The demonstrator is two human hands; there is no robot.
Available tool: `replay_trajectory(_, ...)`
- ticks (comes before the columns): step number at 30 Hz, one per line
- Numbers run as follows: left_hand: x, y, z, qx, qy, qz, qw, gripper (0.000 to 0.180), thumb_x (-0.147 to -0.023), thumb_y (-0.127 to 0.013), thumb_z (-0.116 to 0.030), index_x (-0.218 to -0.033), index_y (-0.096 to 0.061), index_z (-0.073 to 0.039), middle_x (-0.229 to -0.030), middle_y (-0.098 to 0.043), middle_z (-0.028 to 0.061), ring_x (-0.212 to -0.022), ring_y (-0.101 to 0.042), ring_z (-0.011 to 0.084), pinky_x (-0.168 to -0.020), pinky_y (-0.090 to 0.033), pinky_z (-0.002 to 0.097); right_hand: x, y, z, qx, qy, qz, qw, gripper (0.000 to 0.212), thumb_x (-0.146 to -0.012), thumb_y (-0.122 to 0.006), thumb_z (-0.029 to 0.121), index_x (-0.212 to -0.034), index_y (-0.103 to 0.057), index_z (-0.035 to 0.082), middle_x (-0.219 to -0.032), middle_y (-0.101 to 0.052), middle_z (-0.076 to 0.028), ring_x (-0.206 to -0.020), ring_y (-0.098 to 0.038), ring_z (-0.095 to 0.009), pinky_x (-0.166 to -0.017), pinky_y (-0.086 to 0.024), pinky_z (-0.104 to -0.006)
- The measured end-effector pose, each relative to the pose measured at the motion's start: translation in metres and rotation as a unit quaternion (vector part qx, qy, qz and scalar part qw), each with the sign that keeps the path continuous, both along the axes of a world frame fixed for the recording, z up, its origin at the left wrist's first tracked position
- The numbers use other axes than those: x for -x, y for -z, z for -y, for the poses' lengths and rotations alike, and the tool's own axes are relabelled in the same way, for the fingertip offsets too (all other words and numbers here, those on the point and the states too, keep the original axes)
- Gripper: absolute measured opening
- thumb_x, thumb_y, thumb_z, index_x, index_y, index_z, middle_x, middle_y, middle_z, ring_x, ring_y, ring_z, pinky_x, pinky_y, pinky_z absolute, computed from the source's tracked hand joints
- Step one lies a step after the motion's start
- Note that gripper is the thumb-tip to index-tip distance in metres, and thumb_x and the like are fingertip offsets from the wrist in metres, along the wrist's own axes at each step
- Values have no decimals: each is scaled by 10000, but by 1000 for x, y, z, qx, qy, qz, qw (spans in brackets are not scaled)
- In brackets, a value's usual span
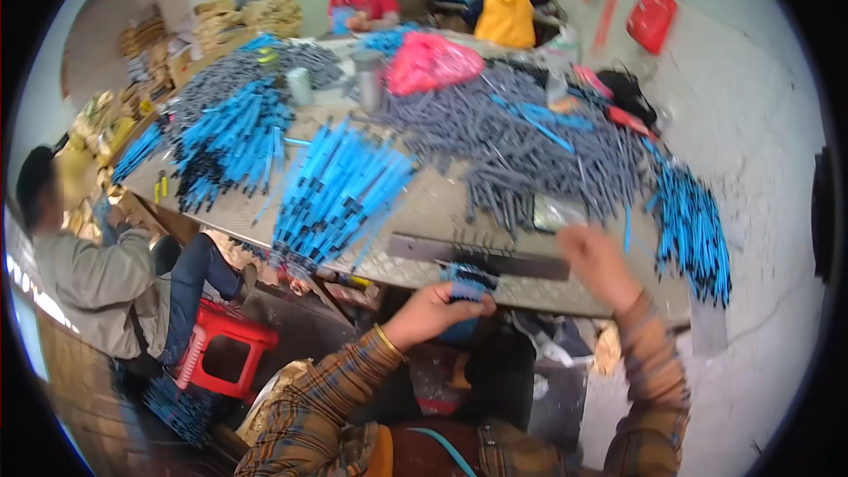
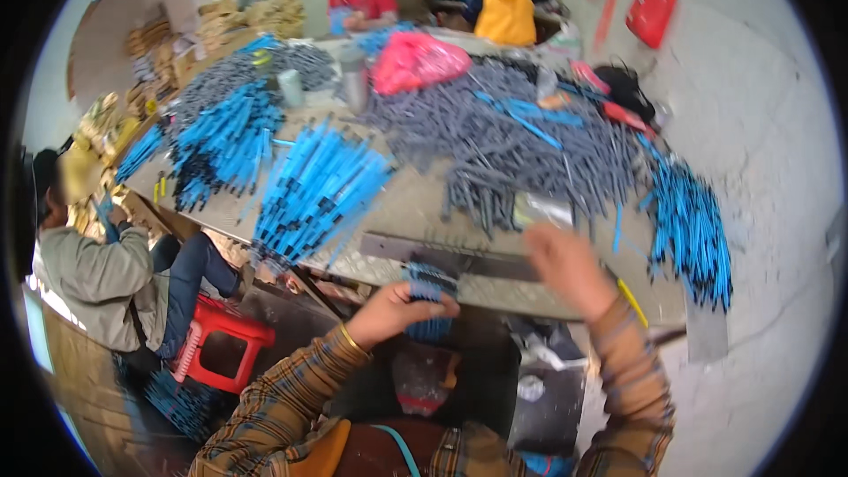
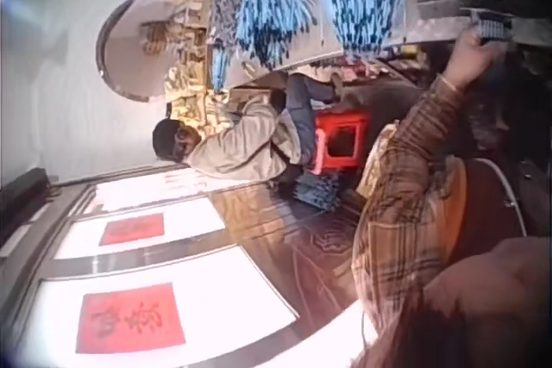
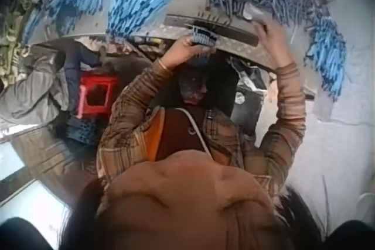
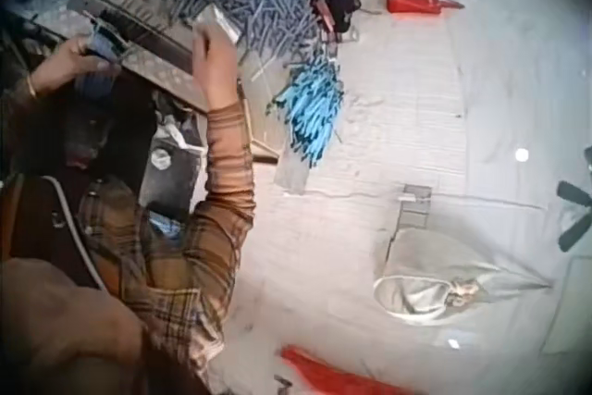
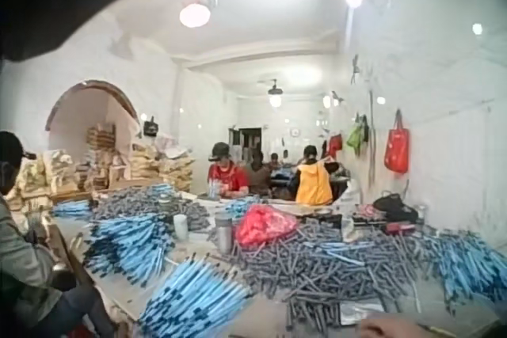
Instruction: The person assembles umbrella frames by aligning ribs on a jig, fastening them around a central plastic runner with wire, and twisting and cutting the wire using pliers.
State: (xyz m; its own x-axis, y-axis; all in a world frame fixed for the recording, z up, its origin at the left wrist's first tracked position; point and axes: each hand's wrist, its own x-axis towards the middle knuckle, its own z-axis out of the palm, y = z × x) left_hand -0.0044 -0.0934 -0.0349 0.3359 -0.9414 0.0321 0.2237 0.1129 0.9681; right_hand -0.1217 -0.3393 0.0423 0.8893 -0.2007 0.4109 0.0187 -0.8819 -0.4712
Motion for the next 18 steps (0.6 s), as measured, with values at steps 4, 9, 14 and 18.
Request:
replay_trajectory(4, 5, 0, -1, -2, -23, 7, 1000, 174, -869, -543, -35, -1027, -598, 14, -1002, -647, 98, -967, -602, 172, -855, -472, 297, -10, -81, 93, -178, 182, 235, 938, 180, -885, -558, 267, -887, -621, 99, -638, -496, 57, -527, -410, -52, -475, -319, -203)
replay_trajectory(9, 3, 4, -1, 5, -42, 7, 999, 170, -872, -532, -30, -1023, -600, 9, -1010, -644, 112, -970, -606, 193, -862, -473, 317, -6, -63, 23, -102, 80, 212, 969, 107, -879, -548, 162, -886, -605, 72, -641, -455, 45, -575, -417, -46, -499, -330, -208)
replay_trajectory(14, 9, 1, -1, -4, -47, -19, 999, 175, -870, -540, -42, -1025, -600, 13, -1007, -646, 116, -952, -612, 196, -864, -472, 326, 13, -2, -49, -107, -64, 91, 988, 87, -821, -583, 45, -905, -600, 34, -693, -494, -49, -628, -486, -138, -557, -391, -259)
replay_trajectory(18, 8, -10, -4, -23, -63, -9, 998, 182, -862, -551, -48, -1023, -603, 18, -996, -650, 118, -938, -615, 192, -861, -473, 326, 12, 9, -68, -102, -91, 75, 988, 113, -814, -592, 53, -926, -610, 51, -702, -507, -83, -611, -510, -209, -546, -405, -284)
